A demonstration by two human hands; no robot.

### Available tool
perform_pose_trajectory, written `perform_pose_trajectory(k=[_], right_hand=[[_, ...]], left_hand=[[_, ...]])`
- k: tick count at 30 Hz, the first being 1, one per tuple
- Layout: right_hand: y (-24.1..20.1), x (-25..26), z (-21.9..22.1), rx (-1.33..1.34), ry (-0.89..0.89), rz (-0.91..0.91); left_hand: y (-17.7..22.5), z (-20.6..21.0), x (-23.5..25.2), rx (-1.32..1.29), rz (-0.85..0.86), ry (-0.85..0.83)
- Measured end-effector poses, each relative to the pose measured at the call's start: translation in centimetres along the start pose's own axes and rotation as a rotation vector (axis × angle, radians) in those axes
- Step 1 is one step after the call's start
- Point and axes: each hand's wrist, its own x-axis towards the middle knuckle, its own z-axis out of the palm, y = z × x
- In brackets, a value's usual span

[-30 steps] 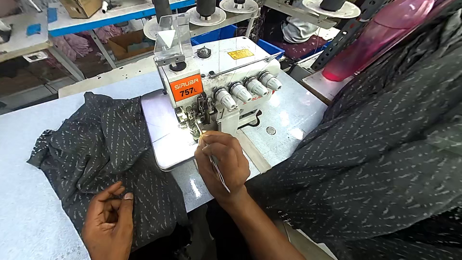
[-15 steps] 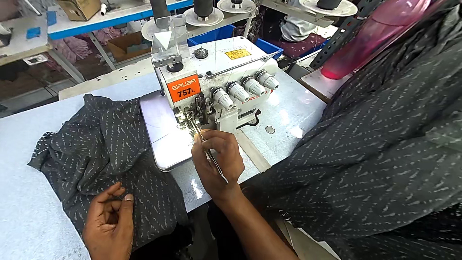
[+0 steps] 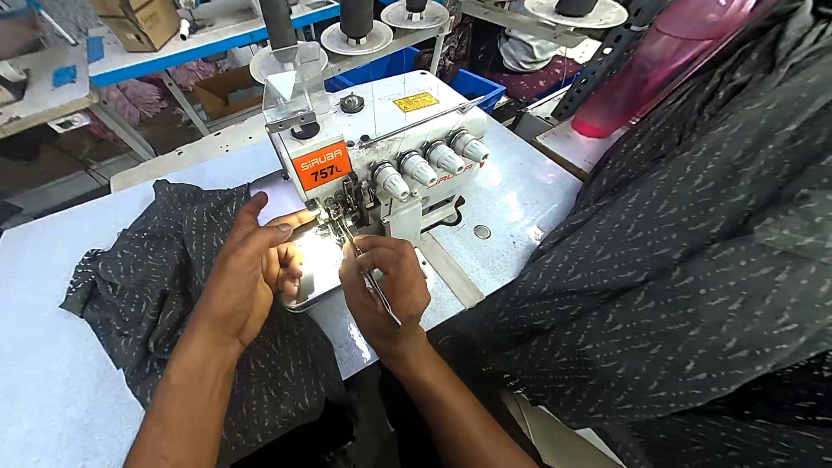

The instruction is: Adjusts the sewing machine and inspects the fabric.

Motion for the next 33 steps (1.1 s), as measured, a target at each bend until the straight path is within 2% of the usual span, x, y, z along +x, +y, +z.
perform_pose_trajectory(k=[7, 18, 33], right_hand=[[0.0, -0.2, 0.0, 0.000, -0.003, 0.009], [0.1, 0.1, 0.0, -0.013, -0.025, -0.008], [0.2, 0.0, -0.3, 0.031, -0.095, -0.041]], left_hand=[[1.0, -0.2, 1.4, 0.004, -0.141, -0.092], [1.6, 0.3, 1.8, -0.010, -0.205, -0.130], [1.1, 0.0, 2.0, -0.010, -0.158, -0.152]])
